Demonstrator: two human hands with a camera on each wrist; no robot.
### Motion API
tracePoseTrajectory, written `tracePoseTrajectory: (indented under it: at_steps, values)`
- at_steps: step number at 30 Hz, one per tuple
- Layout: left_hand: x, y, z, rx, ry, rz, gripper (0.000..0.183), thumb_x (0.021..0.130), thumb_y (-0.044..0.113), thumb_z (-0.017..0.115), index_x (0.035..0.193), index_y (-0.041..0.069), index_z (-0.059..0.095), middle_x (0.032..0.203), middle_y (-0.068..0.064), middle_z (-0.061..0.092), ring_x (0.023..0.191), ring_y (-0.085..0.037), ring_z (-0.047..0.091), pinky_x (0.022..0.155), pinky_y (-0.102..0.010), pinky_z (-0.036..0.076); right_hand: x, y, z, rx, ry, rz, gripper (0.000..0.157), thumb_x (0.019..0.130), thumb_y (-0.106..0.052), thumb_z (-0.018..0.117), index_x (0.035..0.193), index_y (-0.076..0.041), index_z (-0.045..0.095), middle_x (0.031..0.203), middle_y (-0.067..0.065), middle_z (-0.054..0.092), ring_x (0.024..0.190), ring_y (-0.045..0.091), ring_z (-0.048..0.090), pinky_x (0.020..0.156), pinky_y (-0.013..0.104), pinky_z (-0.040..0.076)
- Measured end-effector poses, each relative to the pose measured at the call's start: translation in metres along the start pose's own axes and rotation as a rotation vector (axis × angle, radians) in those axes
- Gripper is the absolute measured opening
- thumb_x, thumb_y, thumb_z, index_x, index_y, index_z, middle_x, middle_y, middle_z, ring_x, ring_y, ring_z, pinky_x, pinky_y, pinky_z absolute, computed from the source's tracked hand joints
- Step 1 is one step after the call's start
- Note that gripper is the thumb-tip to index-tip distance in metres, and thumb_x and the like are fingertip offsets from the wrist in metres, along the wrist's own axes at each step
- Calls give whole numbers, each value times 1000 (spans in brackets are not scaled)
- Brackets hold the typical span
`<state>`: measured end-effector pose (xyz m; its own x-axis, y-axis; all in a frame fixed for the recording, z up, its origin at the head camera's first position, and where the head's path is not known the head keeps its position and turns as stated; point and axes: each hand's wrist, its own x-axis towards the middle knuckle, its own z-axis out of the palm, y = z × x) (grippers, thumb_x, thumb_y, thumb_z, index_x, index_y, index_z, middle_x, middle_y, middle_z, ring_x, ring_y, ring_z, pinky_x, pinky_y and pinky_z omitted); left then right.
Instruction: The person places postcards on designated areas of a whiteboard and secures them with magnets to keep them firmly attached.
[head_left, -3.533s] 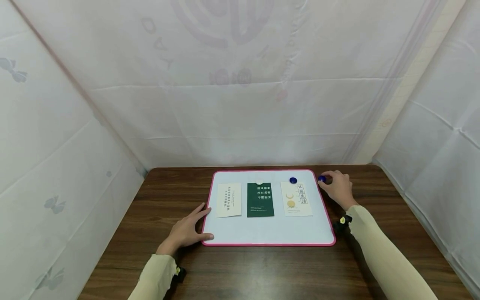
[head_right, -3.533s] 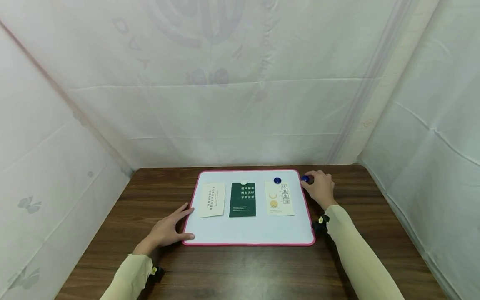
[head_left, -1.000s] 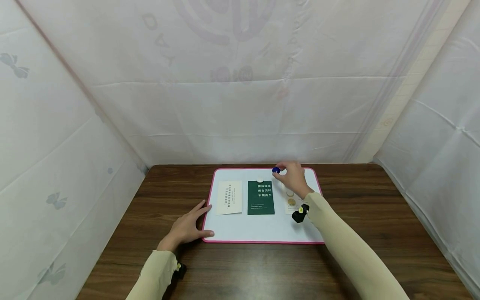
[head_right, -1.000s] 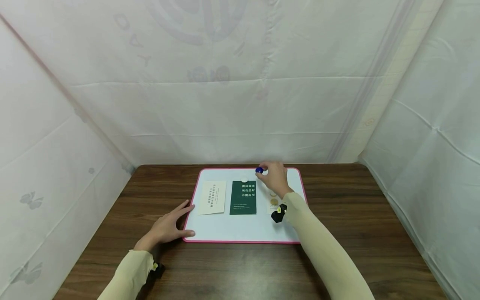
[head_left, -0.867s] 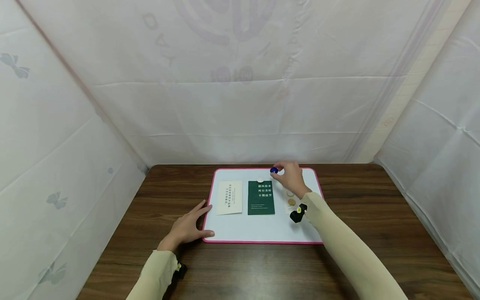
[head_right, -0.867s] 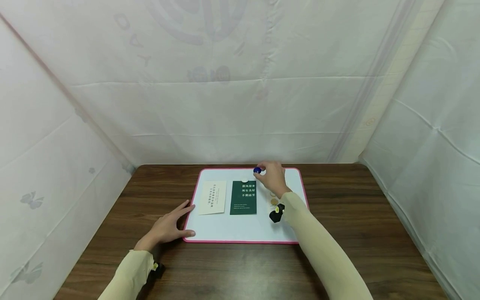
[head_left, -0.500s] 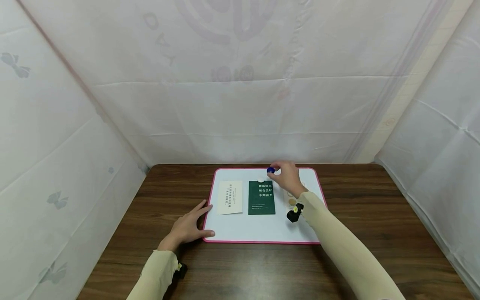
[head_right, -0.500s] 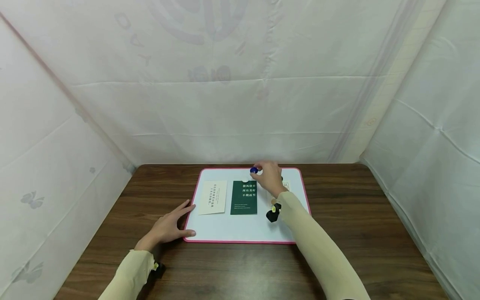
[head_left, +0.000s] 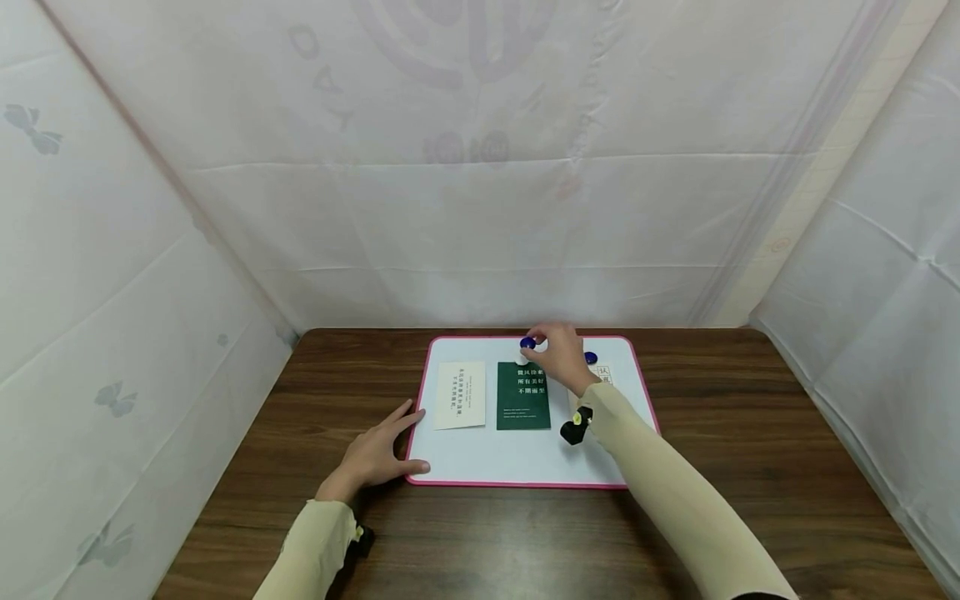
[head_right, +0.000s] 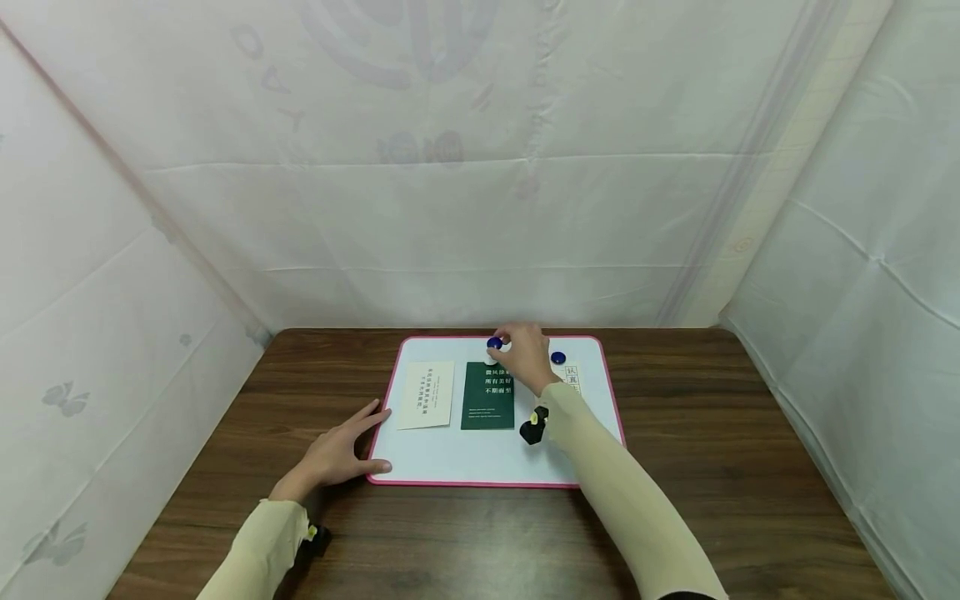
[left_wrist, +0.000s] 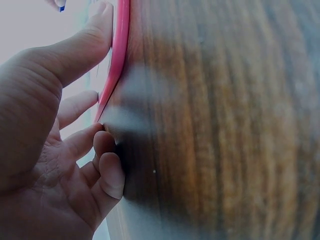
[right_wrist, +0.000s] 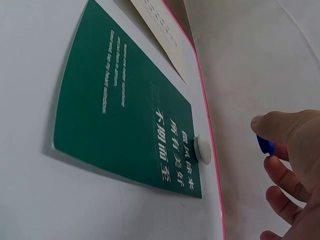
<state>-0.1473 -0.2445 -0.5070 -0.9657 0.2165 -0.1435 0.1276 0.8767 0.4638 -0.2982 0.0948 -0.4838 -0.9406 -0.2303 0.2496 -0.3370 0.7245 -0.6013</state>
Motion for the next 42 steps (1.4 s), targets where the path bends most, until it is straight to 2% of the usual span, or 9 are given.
tracePoseTrajectory:
  at_steps: [16, 21, 36, 42]
  values:
    - [-1, 1, 2, -4, 11, 1, 93, 79, 56, 84, 157, 23, 46, 169, -8, 26, 142, -49, 41, 106, -76, 31, 8, -19, 13, -2, -42, -28, 31, 92, -26, 80, 117, -9, 76, 109, 8, 70, 109, 29, 55, 98, 54, 40]
    - [0, 2, 3, 1, 8, -2, 93, 79, 56, 84, 157, 23, 46, 169, -8, 26, 142, -49, 42, 106, -76, 31, 13, -22, 21, -14, -51, -50, 29, 93, -29, 79, 116, -11, 76, 108, 6, 70, 107, 27, 55, 96, 52, 41]
    - [3, 7, 5, -7, 0, -19, 94, 78, 56, 85, 157, 24, 45, 169, -8, 26, 144, -47, 40, 108, -75, 30, 24, -38, 35, -19, -95, -32, 30, 93, -29, 79, 116, -12, 76, 109, 5, 70, 105, 24, 55, 97, 47, 41]
    - [3, 8, 5, -5, -6, -17, 94, 79, 56, 84, 157, 23, 45, 169, -8, 27, 144, -47, 40, 108, -75, 31, 31, -41, 42, -35, -91, -66, 28, 92, -30, 80, 113, -11, 77, 104, 3, 71, 99, 22, 56, 94, 46, 42]
